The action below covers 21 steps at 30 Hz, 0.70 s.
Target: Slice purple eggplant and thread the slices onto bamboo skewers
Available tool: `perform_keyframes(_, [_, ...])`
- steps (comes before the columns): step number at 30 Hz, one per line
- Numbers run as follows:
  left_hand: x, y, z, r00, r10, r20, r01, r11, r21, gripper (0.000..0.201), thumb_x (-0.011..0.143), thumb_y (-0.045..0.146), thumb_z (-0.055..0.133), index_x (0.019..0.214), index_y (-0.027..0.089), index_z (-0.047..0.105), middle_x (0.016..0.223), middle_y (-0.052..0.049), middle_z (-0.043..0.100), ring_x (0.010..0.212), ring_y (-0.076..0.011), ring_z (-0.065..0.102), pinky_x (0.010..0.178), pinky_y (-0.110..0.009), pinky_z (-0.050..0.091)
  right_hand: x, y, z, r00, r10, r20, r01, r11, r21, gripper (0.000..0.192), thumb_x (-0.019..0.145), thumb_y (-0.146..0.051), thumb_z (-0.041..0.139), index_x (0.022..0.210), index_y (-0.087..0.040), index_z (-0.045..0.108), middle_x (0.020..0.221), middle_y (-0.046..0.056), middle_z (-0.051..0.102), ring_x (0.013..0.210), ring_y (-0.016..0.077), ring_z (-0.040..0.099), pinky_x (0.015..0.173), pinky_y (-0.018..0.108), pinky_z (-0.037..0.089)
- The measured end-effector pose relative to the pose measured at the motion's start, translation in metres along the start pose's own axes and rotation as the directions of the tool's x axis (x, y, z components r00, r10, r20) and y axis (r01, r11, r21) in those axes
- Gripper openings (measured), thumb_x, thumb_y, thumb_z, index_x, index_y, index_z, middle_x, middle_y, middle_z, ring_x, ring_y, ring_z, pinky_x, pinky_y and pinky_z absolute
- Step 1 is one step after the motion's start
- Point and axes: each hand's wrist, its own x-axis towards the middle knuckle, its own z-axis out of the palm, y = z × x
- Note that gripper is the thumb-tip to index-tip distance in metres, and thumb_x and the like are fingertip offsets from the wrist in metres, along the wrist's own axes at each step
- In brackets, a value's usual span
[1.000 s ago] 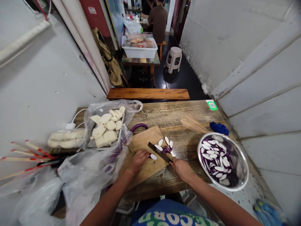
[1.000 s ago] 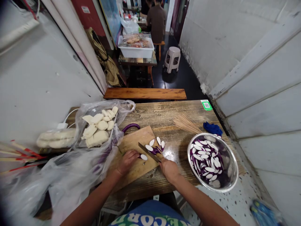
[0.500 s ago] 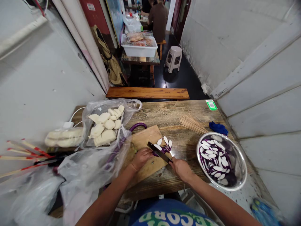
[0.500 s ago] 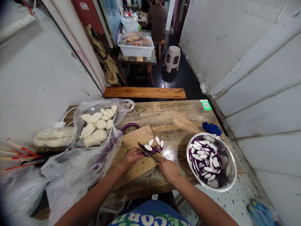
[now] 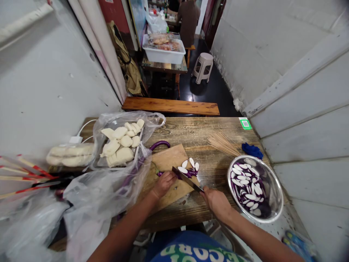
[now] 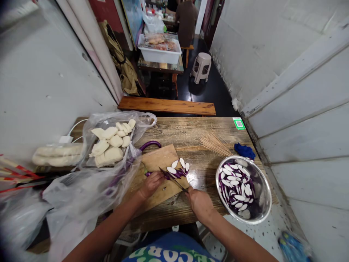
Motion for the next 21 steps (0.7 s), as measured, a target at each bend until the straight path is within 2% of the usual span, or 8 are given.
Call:
perform_keyframes(10, [-0.005,-0.002,0.004,1.000,-0.002,-0.013,0.002,0.999,0.035,0.023,0.085,0.016,0.037,0.100,0.017,0.055,0.098,-0.007,0.058,0.094,-0.0167,0.049,0.079,-0.036,0.043,0.007,0.007,-0.001,0.999,0.010,0.050,-0.007,0.998,-0.056,0.027,0.089,-0.031,0.034,0.087,-0.014,0.055,0.073,0.010,0.067,0.068,0.0169,0.065,0.058,0.020,0.042])
perform_keyframes(16, [-0.008,0.000,0.004,0.999,-0.031,-0.019,0.032,0.999,0.020,0.022,0.084,0.014,0.040,0.100,0.016,0.056,0.099,-0.008,0.058,0.097,-0.0190,0.048,0.083,-0.038,0.042,0.028,-0.004,0.010,0.999,-0.004,0.032,0.005,0.999,-0.040,0.027,0.089,-0.032,0.035,0.091,-0.014,0.055,0.080,0.010,0.068,0.072,0.0171,0.065,0.059,0.020,0.042])
perform_keyframes(21, [-0.011,-0.001,-0.008,0.996,-0.001,0.084,0.000,1.000,0.018,0.026,0.085,0.015,0.037,0.106,0.016,0.053,0.102,-0.009,0.057,0.101,-0.0179,0.047,0.083,-0.037,0.043,0.029,-0.007,0.016,1.000,0.013,0.003,-0.013,1.000,-0.013,0.029,0.090,-0.031,0.032,0.091,-0.014,0.055,0.078,0.009,0.068,0.071,0.0170,0.065,0.057,0.020,0.042])
